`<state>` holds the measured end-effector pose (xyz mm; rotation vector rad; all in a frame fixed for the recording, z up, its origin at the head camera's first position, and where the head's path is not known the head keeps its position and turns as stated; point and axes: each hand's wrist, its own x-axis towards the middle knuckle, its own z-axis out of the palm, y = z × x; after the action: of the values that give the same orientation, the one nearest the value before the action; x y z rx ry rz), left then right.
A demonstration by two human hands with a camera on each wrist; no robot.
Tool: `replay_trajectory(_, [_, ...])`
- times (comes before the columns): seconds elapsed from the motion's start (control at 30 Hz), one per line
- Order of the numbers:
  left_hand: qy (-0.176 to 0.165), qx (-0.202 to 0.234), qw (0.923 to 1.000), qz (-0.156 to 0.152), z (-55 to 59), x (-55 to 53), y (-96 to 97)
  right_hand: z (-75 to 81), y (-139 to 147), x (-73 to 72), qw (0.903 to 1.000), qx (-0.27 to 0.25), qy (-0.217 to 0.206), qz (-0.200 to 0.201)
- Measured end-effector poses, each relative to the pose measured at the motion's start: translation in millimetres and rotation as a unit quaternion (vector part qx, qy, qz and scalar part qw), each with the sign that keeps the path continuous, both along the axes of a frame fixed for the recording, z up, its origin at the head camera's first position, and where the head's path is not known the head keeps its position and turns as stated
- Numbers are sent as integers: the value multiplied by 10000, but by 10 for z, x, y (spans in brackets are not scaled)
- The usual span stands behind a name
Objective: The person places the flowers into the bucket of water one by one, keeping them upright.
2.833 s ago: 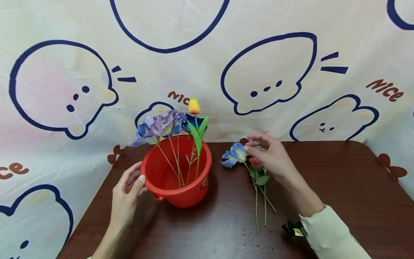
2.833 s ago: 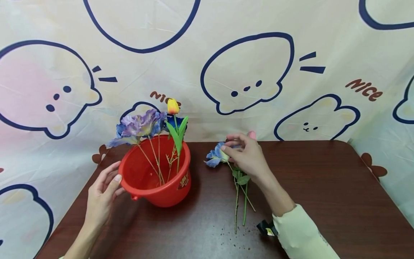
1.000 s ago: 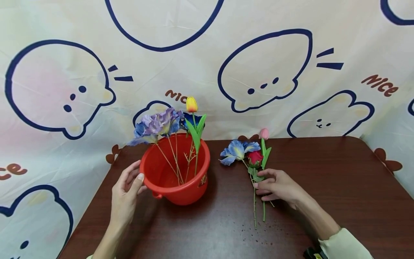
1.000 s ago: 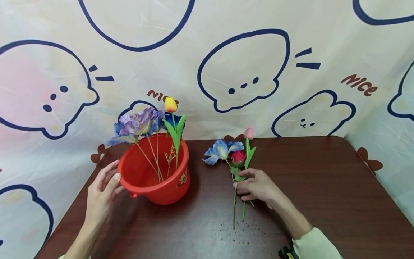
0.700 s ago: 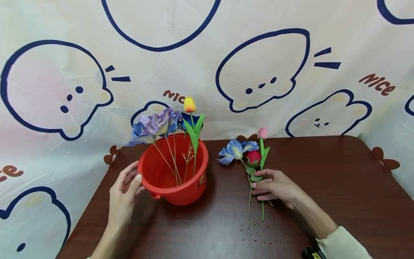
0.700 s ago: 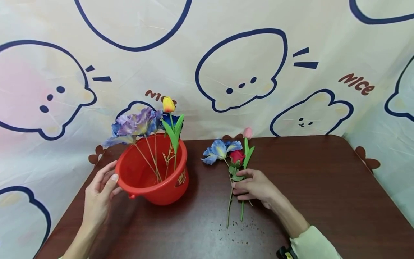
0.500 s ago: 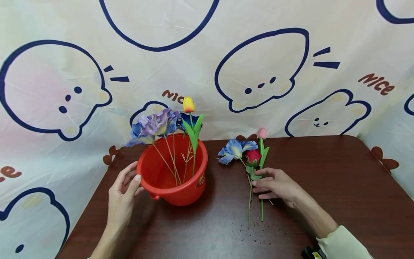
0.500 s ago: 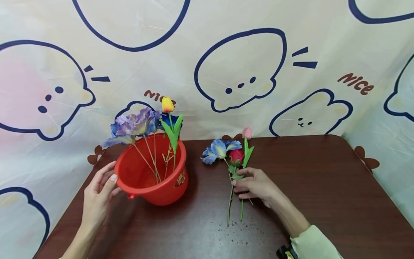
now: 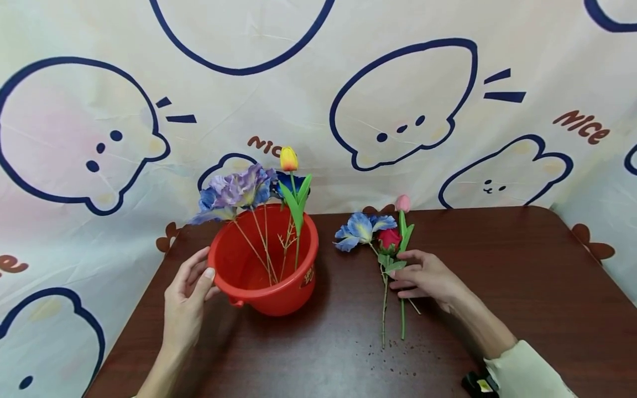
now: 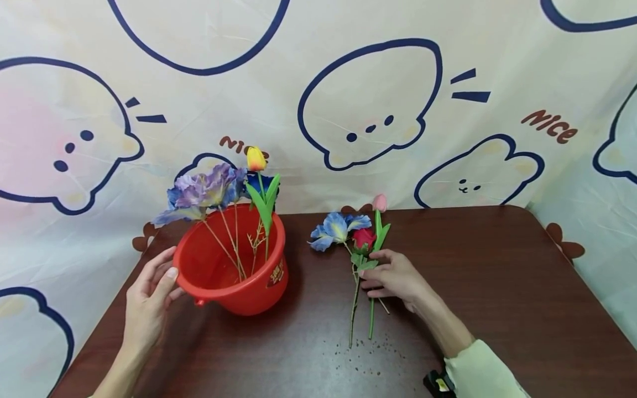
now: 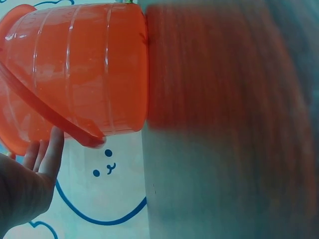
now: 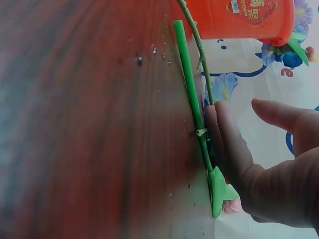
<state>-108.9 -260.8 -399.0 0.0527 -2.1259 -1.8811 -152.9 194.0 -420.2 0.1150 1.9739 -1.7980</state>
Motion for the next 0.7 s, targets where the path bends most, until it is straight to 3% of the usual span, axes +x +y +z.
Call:
replay_trajectory(0.33, [124,51,9999,-30,-4,-17,7,69,-86,-81,9980,-262,-284,500])
replay_trajectory(0.5, [182,149,9997,26,7,-17,6,28,-109,-107,9961,-680,-437,360])
replay_trajectory(0.7, [133,152,9998,28,-6,-20,4,-45,-100,-112,9960,-854,-250,73])
